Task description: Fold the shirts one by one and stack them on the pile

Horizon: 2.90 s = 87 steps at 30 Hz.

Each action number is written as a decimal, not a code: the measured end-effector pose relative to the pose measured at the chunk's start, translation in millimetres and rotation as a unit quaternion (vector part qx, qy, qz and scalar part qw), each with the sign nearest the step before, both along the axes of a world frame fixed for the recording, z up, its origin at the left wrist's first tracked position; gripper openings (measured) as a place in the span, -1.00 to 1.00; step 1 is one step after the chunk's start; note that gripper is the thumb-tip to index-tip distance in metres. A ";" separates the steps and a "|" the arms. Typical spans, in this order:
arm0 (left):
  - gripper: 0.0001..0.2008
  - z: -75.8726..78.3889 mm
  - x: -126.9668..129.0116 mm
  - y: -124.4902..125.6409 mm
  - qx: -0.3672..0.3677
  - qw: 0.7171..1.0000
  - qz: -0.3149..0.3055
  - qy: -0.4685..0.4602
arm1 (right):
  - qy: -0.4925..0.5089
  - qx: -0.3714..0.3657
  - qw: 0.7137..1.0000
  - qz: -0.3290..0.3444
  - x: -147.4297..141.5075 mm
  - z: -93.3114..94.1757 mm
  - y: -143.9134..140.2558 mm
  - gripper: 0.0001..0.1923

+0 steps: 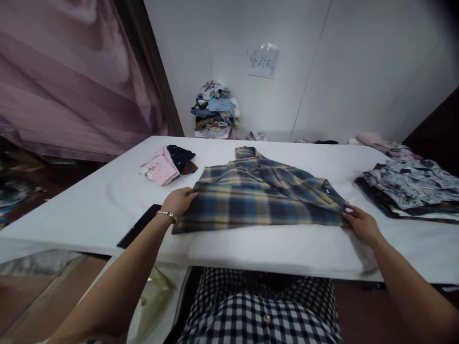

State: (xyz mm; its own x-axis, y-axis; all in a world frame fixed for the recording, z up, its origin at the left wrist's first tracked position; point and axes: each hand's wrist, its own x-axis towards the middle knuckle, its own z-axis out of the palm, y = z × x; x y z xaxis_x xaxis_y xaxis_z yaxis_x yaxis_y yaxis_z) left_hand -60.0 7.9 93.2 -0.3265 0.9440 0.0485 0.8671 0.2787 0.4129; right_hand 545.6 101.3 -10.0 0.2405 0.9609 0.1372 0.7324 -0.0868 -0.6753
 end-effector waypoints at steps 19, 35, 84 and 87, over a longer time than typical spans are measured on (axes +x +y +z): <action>-0.72 -45.1 -2.6 -18.0 -0.072 0.942 0.075 -0.320 | 0.162 0.009 0.987 0.000 -4.2 9.9 -7.1 -0.40; -0.50 -41.1 -9.2 -32.8 -0.070 0.992 0.052 -0.096 | -0.091 -0.064 0.993 0.045 9.0 17.0 4.8 -0.48; -0.51 -62.4 -37.0 145.0 -0.040 0.954 -0.208 0.212 | -0.032 -0.009 0.905 0.424 -185.5 46.2 28.9 -0.63; -0.56 -56.9 -47.1 148.7 -0.056 0.965 -0.121 0.227 | -0.098 -0.012 0.959 0.264 -177.3 55.9 68.9 -0.65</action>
